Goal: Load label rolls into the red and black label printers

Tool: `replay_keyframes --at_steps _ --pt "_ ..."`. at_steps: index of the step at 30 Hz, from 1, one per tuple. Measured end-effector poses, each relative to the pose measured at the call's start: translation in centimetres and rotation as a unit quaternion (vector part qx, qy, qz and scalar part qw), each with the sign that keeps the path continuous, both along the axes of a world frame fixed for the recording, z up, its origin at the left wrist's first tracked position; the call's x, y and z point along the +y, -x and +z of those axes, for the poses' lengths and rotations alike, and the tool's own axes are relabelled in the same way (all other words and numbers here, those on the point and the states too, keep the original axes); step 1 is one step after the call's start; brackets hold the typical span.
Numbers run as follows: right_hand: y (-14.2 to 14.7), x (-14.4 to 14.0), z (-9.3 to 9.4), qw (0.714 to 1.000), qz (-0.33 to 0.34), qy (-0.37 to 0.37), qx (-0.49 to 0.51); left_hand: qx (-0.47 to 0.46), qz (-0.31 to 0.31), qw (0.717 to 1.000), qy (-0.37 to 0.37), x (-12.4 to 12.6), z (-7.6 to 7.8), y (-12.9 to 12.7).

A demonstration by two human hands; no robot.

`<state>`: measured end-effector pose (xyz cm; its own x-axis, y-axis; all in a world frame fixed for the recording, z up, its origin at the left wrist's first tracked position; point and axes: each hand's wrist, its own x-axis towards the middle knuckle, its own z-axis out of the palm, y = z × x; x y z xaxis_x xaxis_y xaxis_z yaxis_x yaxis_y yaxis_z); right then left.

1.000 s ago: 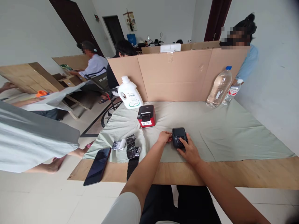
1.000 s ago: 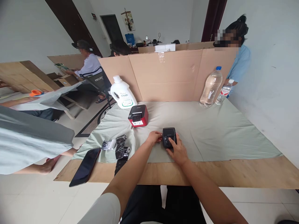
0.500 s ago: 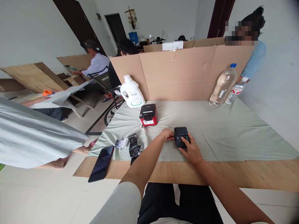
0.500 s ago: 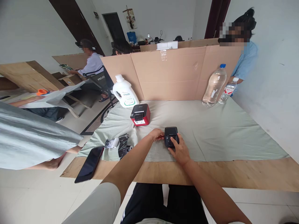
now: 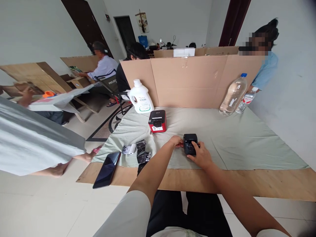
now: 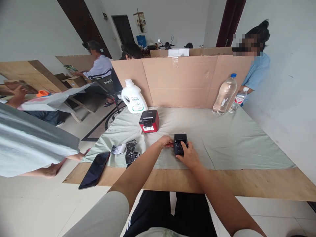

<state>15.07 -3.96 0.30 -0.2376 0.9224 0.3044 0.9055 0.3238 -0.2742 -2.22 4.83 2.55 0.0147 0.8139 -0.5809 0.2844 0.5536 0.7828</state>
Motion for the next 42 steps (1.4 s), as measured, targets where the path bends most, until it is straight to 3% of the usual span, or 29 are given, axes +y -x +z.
replay_keyframes --at_steps 9,12,15,19,25,30,34,42 --pt "-0.4 1.4 0.3 0.999 -0.012 0.016 0.033 -0.011 0.022 0.998 -0.061 -1.2 0.1 0.5" --pt "-0.4 2.2 0.7 0.998 -0.014 0.027 0.05 0.016 0.053 0.984 -0.17 -1.9 0.0 0.3" --pt "-0.7 2.7 0.9 0.997 0.007 0.023 0.07 0.029 0.011 0.948 -0.316 -2.2 -0.5 -0.2" --pt "-1.5 2.7 -0.1 0.991 0.063 -0.02 0.119 0.046 -0.034 0.926 -0.374 -2.0 -1.0 -0.7" --pt "-2.6 2.1 -2.7 0.975 0.078 -0.058 0.199 0.175 -0.062 0.906 -0.381 -1.7 -0.3 -1.3" --pt "-2.6 2.4 -3.3 0.973 0.092 -0.072 0.199 0.25 -0.082 0.892 -0.367 -1.4 0.7 -2.1" --pt "-2.6 2.6 -3.6 0.969 0.1 -0.09 0.209 0.34 -0.161 0.858 -0.35 -1.4 1.4 -3.1" --pt "-2.6 2.6 -3.8 0.963 0.092 -0.074 0.241 0.482 -0.316 0.794 -0.193 0.2 4.4 -5.6"
